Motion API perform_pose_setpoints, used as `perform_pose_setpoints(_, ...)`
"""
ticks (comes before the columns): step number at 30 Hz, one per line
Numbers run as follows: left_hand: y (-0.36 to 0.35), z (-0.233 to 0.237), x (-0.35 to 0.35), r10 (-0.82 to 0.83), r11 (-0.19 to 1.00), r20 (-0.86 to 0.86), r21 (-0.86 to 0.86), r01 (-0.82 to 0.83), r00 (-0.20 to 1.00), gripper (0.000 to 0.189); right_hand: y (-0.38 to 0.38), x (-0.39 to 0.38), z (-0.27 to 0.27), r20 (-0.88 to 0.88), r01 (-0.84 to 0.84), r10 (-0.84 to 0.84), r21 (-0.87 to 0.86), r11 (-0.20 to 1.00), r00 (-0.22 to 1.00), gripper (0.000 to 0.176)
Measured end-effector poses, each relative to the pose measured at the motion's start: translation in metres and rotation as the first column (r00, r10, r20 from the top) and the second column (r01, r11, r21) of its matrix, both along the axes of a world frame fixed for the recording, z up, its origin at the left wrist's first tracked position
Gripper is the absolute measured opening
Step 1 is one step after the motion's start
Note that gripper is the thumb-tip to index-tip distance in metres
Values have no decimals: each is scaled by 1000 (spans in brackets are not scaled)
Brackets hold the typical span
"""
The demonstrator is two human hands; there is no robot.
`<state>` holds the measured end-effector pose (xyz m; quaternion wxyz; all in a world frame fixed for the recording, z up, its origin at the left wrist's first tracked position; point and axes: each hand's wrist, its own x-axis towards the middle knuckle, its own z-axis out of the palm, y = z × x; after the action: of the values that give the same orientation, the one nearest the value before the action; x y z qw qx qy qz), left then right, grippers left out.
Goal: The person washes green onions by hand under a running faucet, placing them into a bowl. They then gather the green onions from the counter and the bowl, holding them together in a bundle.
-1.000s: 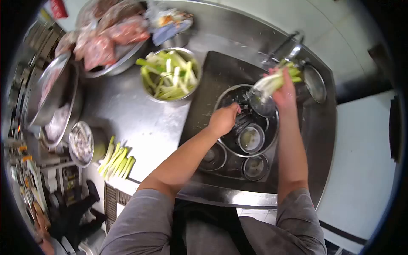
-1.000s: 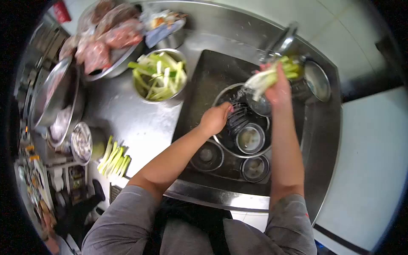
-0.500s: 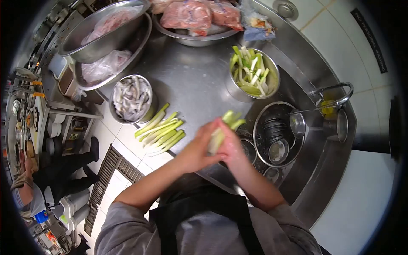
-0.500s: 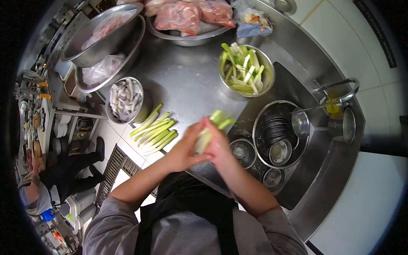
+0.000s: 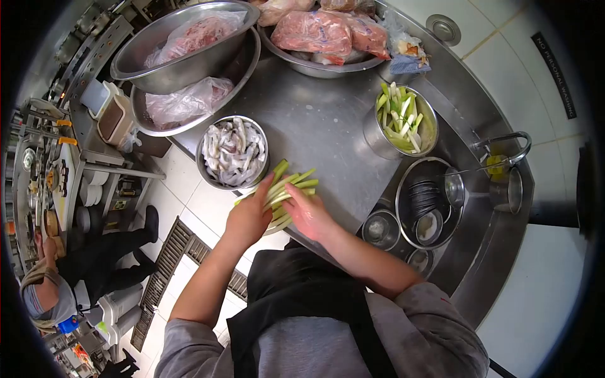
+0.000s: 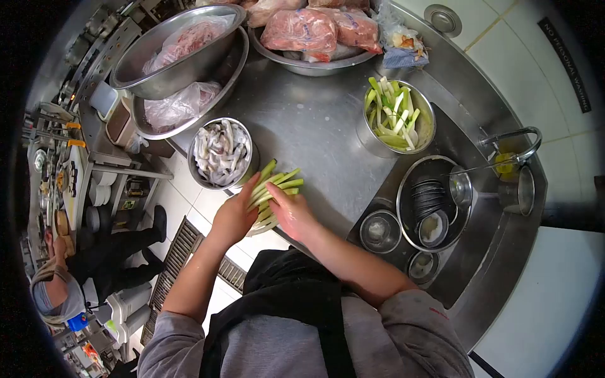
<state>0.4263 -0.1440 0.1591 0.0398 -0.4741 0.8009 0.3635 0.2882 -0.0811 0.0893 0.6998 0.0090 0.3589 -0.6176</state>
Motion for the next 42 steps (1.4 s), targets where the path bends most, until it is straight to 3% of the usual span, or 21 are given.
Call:
perform_pose_setpoints(1,2,-5,2,-5,1000,-7,0,5,1000,78,4,-11,1,-7,5,-5,0,1000,1000,36)
perform_pose_setpoints(3,7,-22,4,-60,969,77,-236,77,995,81,16,-37,5,-60,-86,79,-112,990,995,44)
perform_pose_setpoints(5,11,-31,6,-97,936,62,-335,112,993,78,28,-65,16,-139,-64,56,-47,997,989,48)
perform_pose_setpoints(6,12,-37,7,-93,902,120,-410,135,988,76,35,-81,16,-415,-118,87,-51,992,906,50)
perform_pose_setpoints(7,13,-39,8,-81,861,177,-483,158,981,73,42,-97,20,-656,-172,108,-34,984,747,52)
perform_pose_setpoints(9,17,-40,8,-86,849,187,-500,170,979,70,44,-138,45,-891,-152,53,-18,988,451,44)
perform_pose_setpoints(11,19,-39,8,-76,808,195,-563,175,978,70,33,-175,76,-956,-24,-82,-93,995,281,35)
perform_pose_setpoints(12,19,-37,8,-67,840,239,-510,184,969,74,22,-199,78,-989,-14,-118,-119,993,90,33)
perform_pose_setpoints(13,20,-33,7,-69,838,236,-514,185,969,74,9,-223,81,-983,-10,-149,-149,989,-105,32)
perform_pose_setpoints(15,22,-27,5,-49,848,152,-516,122,987,81,-23,-261,89,-911,105,99,62,993,-400,33)
perform_pose_setpoints(16,22,-28,6,-53,842,171,-522,136,984,86,-38,-278,85,-911,107,94,55,993,-400,33)
perform_pose_setpoints(18,23,-21,5,-48,843,163,-522,128,985,86,-60,-295,77,-728,179,110,-18,984,-676,39)
perform_pose_setpoints(22,26,-8,4,-39,846,125,-524,100,991,82,-78,-270,89,-584,90,89,28,996,-807,47)
perform_pose_setpoints(25,29,2,-2,-58,833,63,-547,83,996,77,-89,-269,71,-697,0,32,45,999,-716,42)
perform_pose_setpoints(30,32,18,-38,-195,872,-265,-487,43,944,65,-87,-271,68,-606,-104,-83,0,995,-791,32)
perform_pose_setpoints(35,9,23,-131,-282,904,-533,-427,34,798,54,-95,-266,66,-511,26,78,108,994,-856,38)
perform_pose_setpoints(38,-22,2,-195,-94,985,-675,-172,-32,731,52,-90,-271,77,-566,-58,30,136,989,-824,37)
perform_pose_setpoints(41,-59,-8,-247,-118,955,-689,-277,-109,715,53,-78,-277,88,-712,-204,-168,-36,978,-682,32)
perform_pose_setpoints(42,-69,-7,-260,-214,914,-673,-394,-99,708,53,-76,-281,91,-762,-215,-197,-78,974,-617,27)
